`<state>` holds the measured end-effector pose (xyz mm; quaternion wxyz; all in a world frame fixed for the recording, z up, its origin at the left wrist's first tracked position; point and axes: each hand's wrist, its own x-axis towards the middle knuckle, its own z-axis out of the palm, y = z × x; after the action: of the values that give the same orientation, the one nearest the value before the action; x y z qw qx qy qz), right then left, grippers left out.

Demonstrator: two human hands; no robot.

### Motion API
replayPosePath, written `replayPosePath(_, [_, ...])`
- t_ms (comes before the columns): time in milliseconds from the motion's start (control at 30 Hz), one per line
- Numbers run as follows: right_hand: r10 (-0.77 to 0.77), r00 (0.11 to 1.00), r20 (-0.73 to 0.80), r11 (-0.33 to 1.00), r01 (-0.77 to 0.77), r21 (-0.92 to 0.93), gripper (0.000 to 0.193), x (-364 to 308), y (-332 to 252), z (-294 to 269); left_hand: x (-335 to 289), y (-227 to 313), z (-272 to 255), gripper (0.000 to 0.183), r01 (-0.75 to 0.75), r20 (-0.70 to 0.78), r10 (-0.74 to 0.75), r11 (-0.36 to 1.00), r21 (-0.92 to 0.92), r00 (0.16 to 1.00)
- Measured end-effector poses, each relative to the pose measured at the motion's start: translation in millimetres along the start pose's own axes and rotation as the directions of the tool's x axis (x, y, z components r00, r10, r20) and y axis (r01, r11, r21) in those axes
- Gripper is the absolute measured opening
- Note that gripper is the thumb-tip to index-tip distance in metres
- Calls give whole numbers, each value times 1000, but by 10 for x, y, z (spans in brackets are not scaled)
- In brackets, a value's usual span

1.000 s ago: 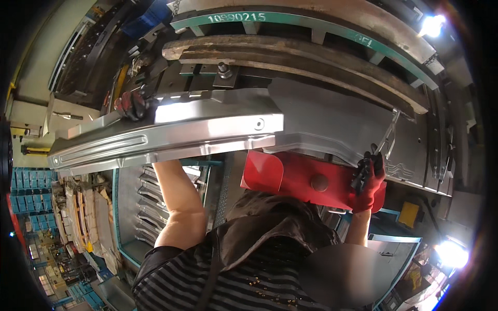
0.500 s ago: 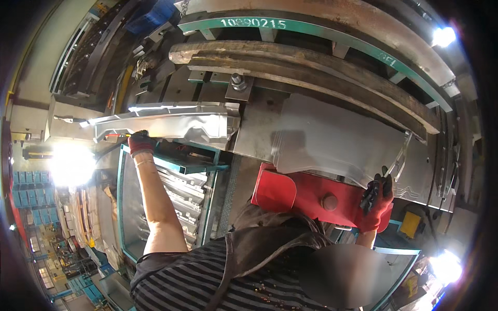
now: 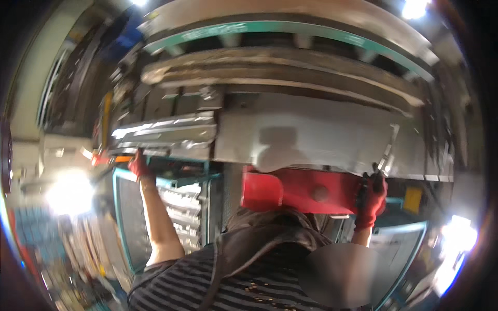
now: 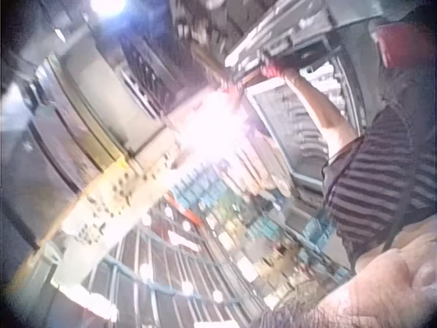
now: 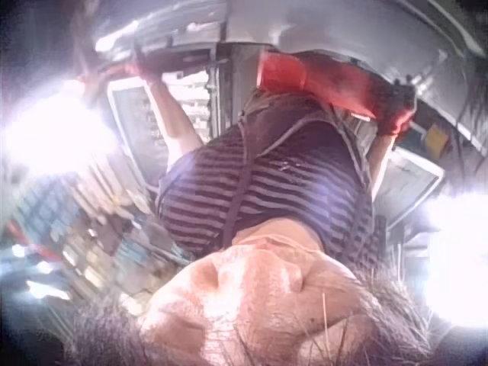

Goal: The person operates an industrial press to shape sheet metal parts, then sorts the finished parts into a storage bin. The parts are handled with metal tongs and cleaned with an air nozzle.

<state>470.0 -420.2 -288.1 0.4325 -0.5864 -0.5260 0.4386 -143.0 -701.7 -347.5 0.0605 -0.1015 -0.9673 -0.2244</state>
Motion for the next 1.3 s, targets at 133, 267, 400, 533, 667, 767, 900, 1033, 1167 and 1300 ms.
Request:
replayPosePath(133, [181, 981, -77, 941, -195, -276, 45, -112, -435, -442, -215, -715, -116, 41, -208, -509, 133, 974, -93, 851])
replayPosePath(267, [58, 974, -220, 878, -154, -454, 45, -159, -356, -1049, -1672, 1731, -632, 35, -173, -273, 46, 869, -463, 961])
replayPosePath(400, [120, 973, -195, 908, -187, -375, 39, -109, -276, -1386, -2237, 1935, -42, 26, -194, -49, 267, 554, -809, 963])
replayPosePath(533, [122, 982, -143, 902, -170, -397, 50, 29, -16, -1509, -2658, 2049, 584, 32, 68, 339, 541, 459, -886, 770])
replayPosePath(667, [70, 991, -118, 842, -122, -525, 50, 50, 71, -1688, -3156, 2512, 606, 57, 760, 724, 675, 393, -517, 144])
replayPosePath(767, [31, 989, -146, 903, -90, -420, 41, -258, -341, -1824, -3413, 2907, 288, 67, 929, 789, 586, 366, -52, -187])
replayPosePath(900, [-60, 998, -30, 882, 40, -469, 44, -577, -655, -2140, -3504, 3171, 377, 65, 979, 668, 737, 192, -61, -103])
replayPosePath(1033, [83, 997, -10, 894, -79, -441, 41, -823, -745, -2358, -3358, 3222, 756, 28, 982, 709, 680, -98, -163, 186])
replayPosePath(1167, [214, 977, 15, 914, -195, -356, 36, -804, -554, -2458, -3330, 3338, 470, 16, 949, 712, 663, 10, -316, 230])
replayPosePath(1300, [125, 991, 42, 977, -115, -178, 47, -552, -307, -2157, -3186, 3361, 106, 24, 804, 568, 631, -159, -573, 529])
